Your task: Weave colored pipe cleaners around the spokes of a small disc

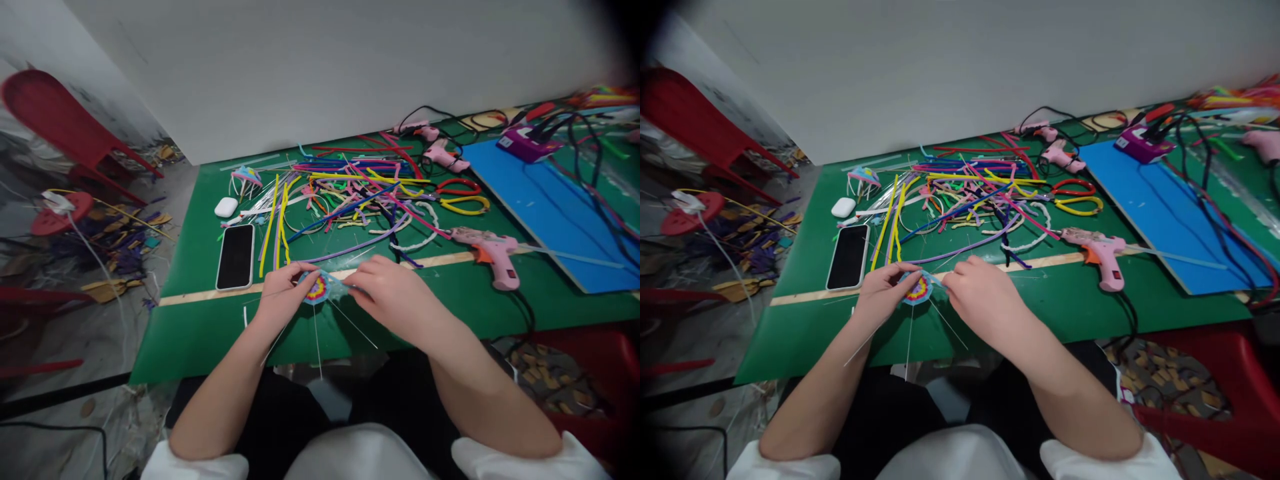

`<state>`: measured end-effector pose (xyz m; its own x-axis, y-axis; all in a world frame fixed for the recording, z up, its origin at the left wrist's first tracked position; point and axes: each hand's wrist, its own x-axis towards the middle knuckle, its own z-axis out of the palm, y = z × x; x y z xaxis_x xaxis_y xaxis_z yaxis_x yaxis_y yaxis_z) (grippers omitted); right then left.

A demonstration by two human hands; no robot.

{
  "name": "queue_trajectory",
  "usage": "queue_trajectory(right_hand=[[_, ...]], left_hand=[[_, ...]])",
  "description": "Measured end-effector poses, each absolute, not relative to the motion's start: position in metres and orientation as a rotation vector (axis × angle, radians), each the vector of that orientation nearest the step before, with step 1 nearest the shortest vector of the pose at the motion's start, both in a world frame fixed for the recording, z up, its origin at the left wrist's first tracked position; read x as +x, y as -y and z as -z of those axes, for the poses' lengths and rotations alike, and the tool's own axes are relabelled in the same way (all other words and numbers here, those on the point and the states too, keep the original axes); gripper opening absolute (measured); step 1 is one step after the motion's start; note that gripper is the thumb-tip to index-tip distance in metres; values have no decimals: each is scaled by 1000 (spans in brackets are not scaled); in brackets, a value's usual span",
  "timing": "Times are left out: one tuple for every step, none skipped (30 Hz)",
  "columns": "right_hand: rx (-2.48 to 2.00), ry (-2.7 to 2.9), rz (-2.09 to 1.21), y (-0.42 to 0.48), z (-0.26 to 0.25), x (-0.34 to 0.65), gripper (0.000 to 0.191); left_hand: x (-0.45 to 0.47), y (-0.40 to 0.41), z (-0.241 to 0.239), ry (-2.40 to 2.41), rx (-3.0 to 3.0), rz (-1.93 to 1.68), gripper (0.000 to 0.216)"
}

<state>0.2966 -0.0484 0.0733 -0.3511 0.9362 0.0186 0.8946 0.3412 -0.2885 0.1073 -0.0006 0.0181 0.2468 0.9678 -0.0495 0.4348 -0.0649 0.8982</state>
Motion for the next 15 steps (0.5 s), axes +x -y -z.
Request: queue_trajectory(right_hand=[[-1724,2425,-253,50,-74,293,16],[-1783,2412,-176,51,-74,290,16],[-1845,2382,-103,51,-73,288,17],[-1896,2344,-31,51,-72,286,16],[-1927,2313,34,51,-72,285,15],[-1926,2303,88,51,-71,285,15],[-1896,2313,128,51,-70,284,14],[-1843,2338,158,51,-70,284,14],[-1780,2366,183,51,-70,284,13],[-1710,2394,206,52,-70,283,14],[-1642,2421,222,53,-70,282,14],[-1576,2445,231,53,-69,280,14],[-1514,2469,231,54,-69,278,15],[-1452,2493,222,55,-68,276,16],[-1398,2513,211,55,-67,274,16]], left_hand=[[108,0,-18,-1328,1646,-774,24],[108,0,-17,-1334,1643,-780,24],[108,0,-17,-1340,1641,-786,24],[108,-1,-17,-1344,1638,-792,24],[108,-1,-17,-1349,1636,-797,23],[108,-2,-17,-1353,1634,-801,23],[108,-2,-17,-1359,1629,-805,24],[108,-3,-17,-1366,1622,-811,25],[107,-3,-17,-1372,1615,-817,25],[107,-4,-17,-1376,1606,-824,26],[107,-4,-17,-1376,1600,-830,27],[107,-4,-17,-1373,1598,-836,27],[107,-4,-17,-1368,1600,-839,26],[107,-3,-17,-1362,1610,-837,25],[108,-2,-18,-1357,1629,-828,25]])
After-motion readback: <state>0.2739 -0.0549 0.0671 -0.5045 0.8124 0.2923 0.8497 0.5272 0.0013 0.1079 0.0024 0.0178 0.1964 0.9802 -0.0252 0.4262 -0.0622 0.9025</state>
